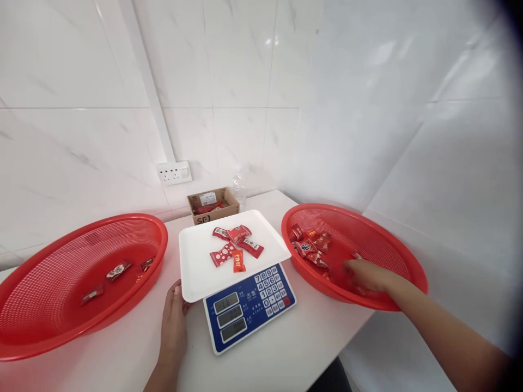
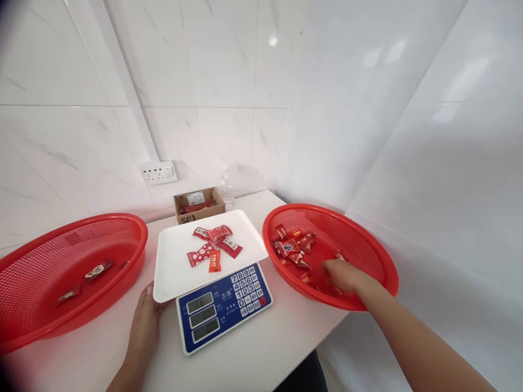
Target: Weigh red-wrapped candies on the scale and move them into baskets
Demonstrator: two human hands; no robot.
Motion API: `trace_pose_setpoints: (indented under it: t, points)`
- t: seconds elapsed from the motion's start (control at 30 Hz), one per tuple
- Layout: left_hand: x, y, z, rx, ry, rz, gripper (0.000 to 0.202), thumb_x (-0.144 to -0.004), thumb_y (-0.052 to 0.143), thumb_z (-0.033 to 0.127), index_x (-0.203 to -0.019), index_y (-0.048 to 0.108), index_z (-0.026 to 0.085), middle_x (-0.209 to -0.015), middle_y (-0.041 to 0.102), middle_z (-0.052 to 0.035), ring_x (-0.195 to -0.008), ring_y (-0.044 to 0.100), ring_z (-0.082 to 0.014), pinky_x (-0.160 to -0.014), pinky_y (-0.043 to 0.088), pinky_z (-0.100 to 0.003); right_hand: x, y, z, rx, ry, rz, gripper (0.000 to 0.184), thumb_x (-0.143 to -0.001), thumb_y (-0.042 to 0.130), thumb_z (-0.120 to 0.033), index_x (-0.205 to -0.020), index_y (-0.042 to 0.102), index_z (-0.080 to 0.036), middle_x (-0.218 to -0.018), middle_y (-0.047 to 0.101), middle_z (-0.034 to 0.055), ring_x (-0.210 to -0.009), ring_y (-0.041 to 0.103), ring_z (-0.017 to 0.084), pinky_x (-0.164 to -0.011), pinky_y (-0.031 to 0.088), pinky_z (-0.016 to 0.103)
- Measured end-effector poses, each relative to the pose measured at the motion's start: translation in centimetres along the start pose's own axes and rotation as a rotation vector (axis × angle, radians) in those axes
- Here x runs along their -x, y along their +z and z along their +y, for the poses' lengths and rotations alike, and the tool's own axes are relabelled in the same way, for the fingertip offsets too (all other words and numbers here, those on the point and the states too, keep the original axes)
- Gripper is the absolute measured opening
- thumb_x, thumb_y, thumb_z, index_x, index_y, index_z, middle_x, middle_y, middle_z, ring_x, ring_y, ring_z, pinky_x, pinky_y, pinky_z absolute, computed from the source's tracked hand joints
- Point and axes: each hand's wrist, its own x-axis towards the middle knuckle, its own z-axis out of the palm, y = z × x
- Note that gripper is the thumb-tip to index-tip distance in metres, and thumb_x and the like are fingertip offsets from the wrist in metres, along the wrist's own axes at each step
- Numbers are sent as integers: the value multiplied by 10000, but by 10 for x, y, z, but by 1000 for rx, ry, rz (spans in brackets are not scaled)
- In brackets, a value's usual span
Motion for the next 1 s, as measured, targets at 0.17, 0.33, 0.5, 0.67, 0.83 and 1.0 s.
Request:
trace_pose_setpoints:
  t: [0.17,0.33,0.5,0.67,0.83,1.0]
  points:
    - [4,0,4,-23,15,-12,469,-847,403,575,-1166,520,251,-1267,542,-58,-1136,515,-250,-920,454,-399,-4,-15,-22,-17,-28,129,166,-754,428,-376,-751,561,-278,-725,642,62,-728,612,312,-644,463,448]
    - [4,-1,4,-35,-16,-9,468,-838,404,594,-1158,515,272,-1272,537,-42,-1132,513,-246,-928,443,-405,26,-29,-95,-311,-77,233,261,-798,445,-491,-896,580,-291,-931,691,23,-823,639,255,-674,495,360]
    - [3,0,7,-47,8,-2,496,-830,405,604,-1153,520,246,-1219,574,-59,-1067,553,-242,-884,466,-396,35,-18,-164,-448,-357,157,227,-825,477,-422,-898,606,-252,-900,700,22,-808,639,211,-701,490,316]
    - [3,-1,5,-32,18,0,485,-830,410,600,-1151,521,253,-1232,562,-55,-1088,542,-242,-894,460,-398,14,14,-210,-410,-603,62,232,-860,444,-268,-1003,625,-246,-1039,675,17,-956,611,190,-833,451,319]
    - [2,-2,3,-15,24,-7,489,-828,416,599,-1152,517,246,-1239,556,-59,-1104,534,-242,-895,463,-388,-6,42,-247,-297,-647,104,224,-836,477,-199,-1004,620,-237,-1044,662,19,-949,602,177,-806,450,293]
    - [1,-2,5,-7,21,-19,487,-829,420,594,-1155,515,246,-1246,548,-61,-1112,529,-243,-904,457,-395,-21,56,-275,-229,-641,128,217,-847,468,-213,-1019,595,-250,-1007,671,7,-912,606,177,-741,448,278]
